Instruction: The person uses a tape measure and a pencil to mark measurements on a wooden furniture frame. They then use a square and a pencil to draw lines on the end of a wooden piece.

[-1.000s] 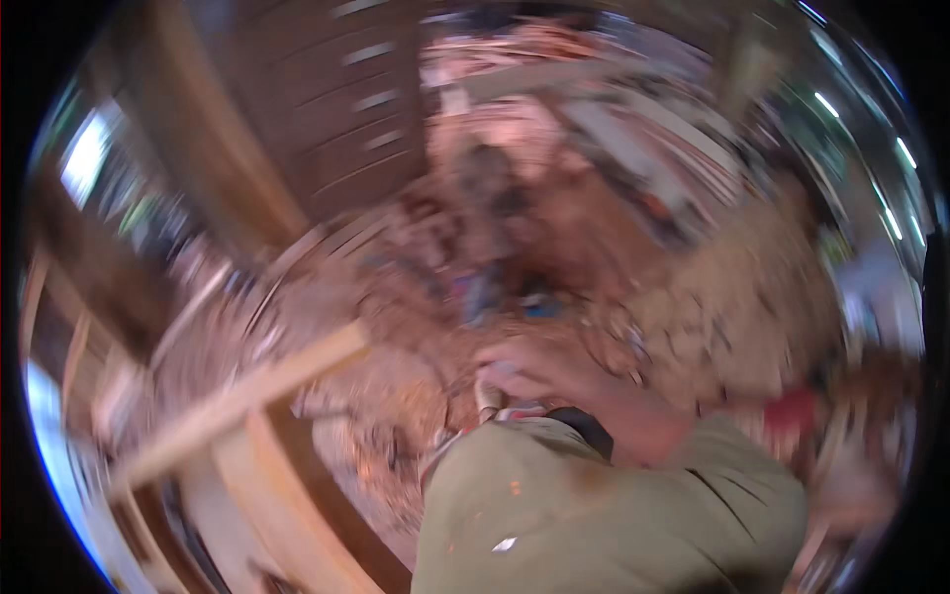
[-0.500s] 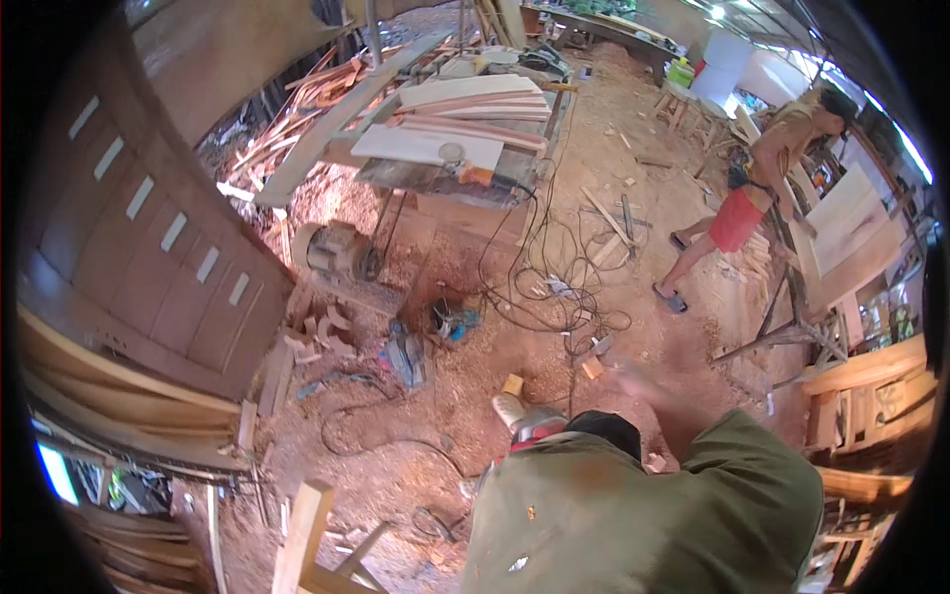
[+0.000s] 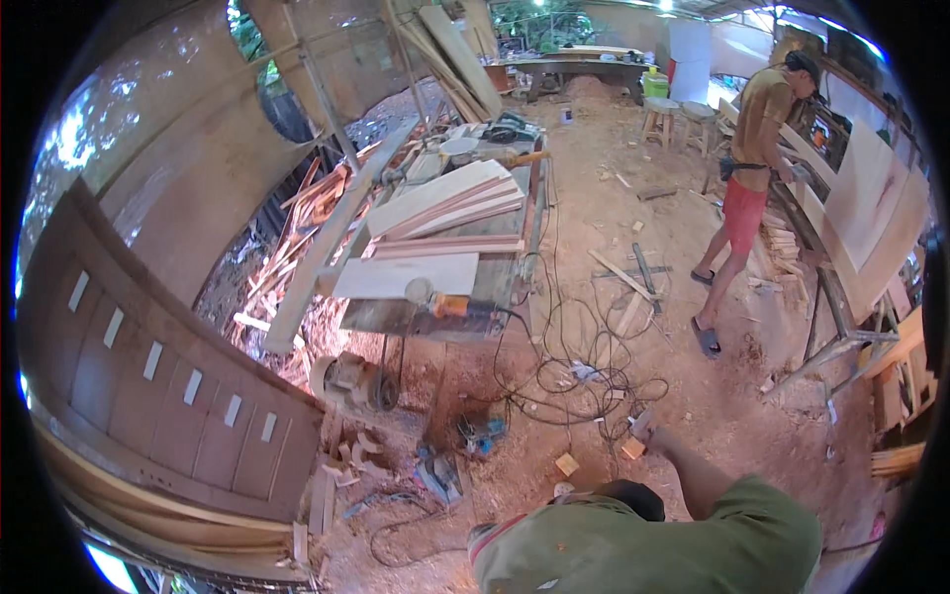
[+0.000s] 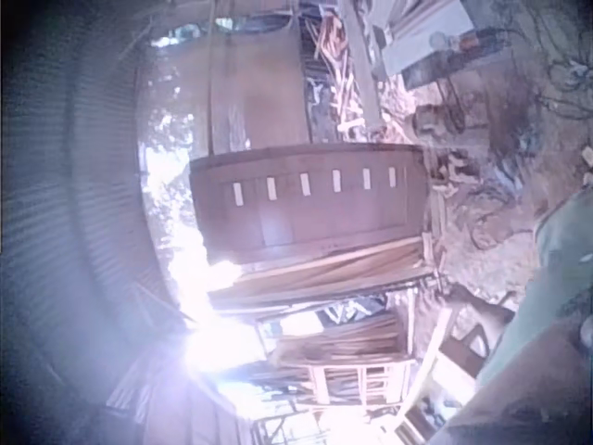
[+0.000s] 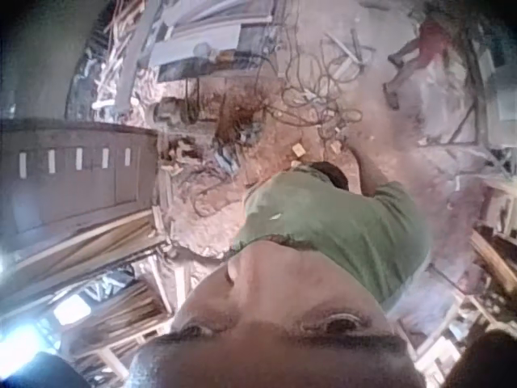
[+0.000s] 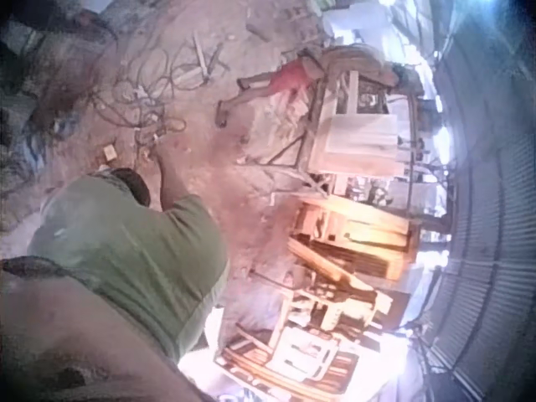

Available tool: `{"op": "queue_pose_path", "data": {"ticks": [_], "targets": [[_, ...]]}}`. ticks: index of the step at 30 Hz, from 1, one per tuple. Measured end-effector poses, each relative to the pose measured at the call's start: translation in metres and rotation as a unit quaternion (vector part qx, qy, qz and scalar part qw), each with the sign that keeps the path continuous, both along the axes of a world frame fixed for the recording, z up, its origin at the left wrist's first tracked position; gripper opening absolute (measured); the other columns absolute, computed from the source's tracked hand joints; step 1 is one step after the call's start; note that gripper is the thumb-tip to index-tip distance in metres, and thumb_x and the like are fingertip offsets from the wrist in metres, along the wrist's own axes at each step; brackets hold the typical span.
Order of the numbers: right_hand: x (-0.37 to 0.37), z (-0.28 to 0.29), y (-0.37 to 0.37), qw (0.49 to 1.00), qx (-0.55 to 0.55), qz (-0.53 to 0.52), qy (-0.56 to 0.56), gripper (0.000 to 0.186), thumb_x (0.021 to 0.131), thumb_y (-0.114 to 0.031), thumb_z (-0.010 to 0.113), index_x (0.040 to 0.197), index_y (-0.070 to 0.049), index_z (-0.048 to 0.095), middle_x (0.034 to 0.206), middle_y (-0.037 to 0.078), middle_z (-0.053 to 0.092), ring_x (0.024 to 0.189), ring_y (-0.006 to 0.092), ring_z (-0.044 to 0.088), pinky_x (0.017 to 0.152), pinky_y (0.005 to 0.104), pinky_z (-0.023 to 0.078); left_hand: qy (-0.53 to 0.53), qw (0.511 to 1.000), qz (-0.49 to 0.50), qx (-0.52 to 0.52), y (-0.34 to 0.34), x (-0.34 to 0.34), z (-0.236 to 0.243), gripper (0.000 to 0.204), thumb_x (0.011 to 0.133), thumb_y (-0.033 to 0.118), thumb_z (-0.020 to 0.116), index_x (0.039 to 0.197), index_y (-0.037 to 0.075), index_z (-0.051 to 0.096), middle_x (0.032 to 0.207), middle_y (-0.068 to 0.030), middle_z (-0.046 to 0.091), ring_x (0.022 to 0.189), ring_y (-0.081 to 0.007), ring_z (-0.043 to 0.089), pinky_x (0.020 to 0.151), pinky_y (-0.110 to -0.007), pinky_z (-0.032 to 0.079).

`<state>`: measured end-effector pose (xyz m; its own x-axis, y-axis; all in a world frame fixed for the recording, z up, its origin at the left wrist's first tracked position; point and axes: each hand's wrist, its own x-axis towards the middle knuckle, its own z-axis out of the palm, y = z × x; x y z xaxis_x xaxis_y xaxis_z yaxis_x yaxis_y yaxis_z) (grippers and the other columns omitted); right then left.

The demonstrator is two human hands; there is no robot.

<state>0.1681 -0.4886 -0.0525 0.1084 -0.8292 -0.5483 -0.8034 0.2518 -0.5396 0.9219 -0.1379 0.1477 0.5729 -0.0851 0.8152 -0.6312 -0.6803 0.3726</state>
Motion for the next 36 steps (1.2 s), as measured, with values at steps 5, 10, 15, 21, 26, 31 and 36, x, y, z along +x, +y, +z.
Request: {"op": "queue_pose_path", "data": {"ticks": [5,10,15,21,26,31,36], "targets": [[0.043,0.117,-0.049,0.918,-0.027,-0.284,-0.275,0.026,0.093,-0.026,0.064,0.093,0.000,0.066,0.076,0.008,0.065,0.065,0.0211,0.067,0.053,0.0344,0.054,0.152,0.976,-0.159,-0.005,-0.156,0.055,0.015,0.029,0.085,0.022,0.063,0.072,-0.003,0.059,0.067,-0.0036,0.058,0.061,-0.0240,0.055,0.059,-0.042,0.047],[-0.012,0.070,0.031,0.873,-0.140,-0.408,-0.226,0.020,0.086,-0.021,0.070,0.094,-0.002,0.068,0.076,0.009,0.061,0.064,0.0185,0.060,0.056,0.0348,0.053,0.504,0.769,-0.271,0.284,-0.305,0.056,-0.072,0.024,0.091,0.024,0.058,0.093,0.001,0.064,0.080,-0.0105,0.065,0.071,-0.0228,0.063,0.061,-0.040,0.051],[-0.007,0.017,0.264,0.552,0.120,-0.734,-0.377,0.038,0.094,-0.051,0.057,0.108,-0.015,0.062,0.082,0.008,0.066,0.062,0.0248,0.057,0.055,0.0422,0.046,0.710,0.520,-0.370,0.296,-0.408,-0.023,-0.182,0.027,0.098,0.038,0.056,0.102,0.013,0.064,0.086,-0.0026,0.068,0.064,-0.0138,0.063,0.050,-0.030,0.048],[0.112,0.035,0.341,0.532,0.191,-0.797,-0.215,0.050,0.096,-0.052,0.055,0.131,-0.017,0.051,0.096,0.010,0.066,0.069,0.0260,0.058,0.057,0.0426,0.047,0.622,0.330,-0.400,0.586,-0.470,-0.119,-0.212,0.029,0.082,0.022,0.071,0.100,-0.001,0.067,0.088,-0.0099,0.069,0.071,-0.0186,0.065,0.058,-0.036,0.052],[0.182,0.093,0.286,0.577,0.100,-0.776,-0.234,0.041,0.099,-0.038,0.059,0.125,-0.006,0.062,0.106,0.010,0.069,0.082,0.0219,0.066,0.072,0.0356,0.054,0.573,0.318,-0.438,0.616,-0.563,-0.146,-0.219,0.028,0.082,0.022,0.070,0.098,-0.001,0.066,0.086,-0.0098,0.067,0.070,-0.0192,0.063,0.058,-0.036,0.051],[0.200,0.098,0.275,0.609,0.040,-0.762,-0.217,0.044,0.099,-0.044,0.056,0.114,-0.005,0.071,0.105,0.009,0.072,0.093,0.0170,0.067,0.083,0.0370,0.054,0.549,0.310,-0.460,0.626,-0.629,-0.172,-0.229,0.027,0.083,0.022,0.069,0.096,-0.001,0.065,0.084,-0.0097,0.065,0.069,-0.0197,0.062,0.057,-0.036,0.051],[0.172,0.169,0.211,0.720,0.118,-0.653,-0.203,0.055,0.092,-0.054,0.058,0.118,-0.007,0.072,0.121,0.013,0.070,0.106,0.0267,0.065,0.098,0.0420,0.047,0.532,0.264,-0.455,0.663,-0.640,-0.214,-0.225,0.026,0.084,0.022,0.067,0.094,-0.001,0.065,0.082,-0.0096,0.064,0.068,-0.0202,0.061,0.056,-0.036,0.050]]}}
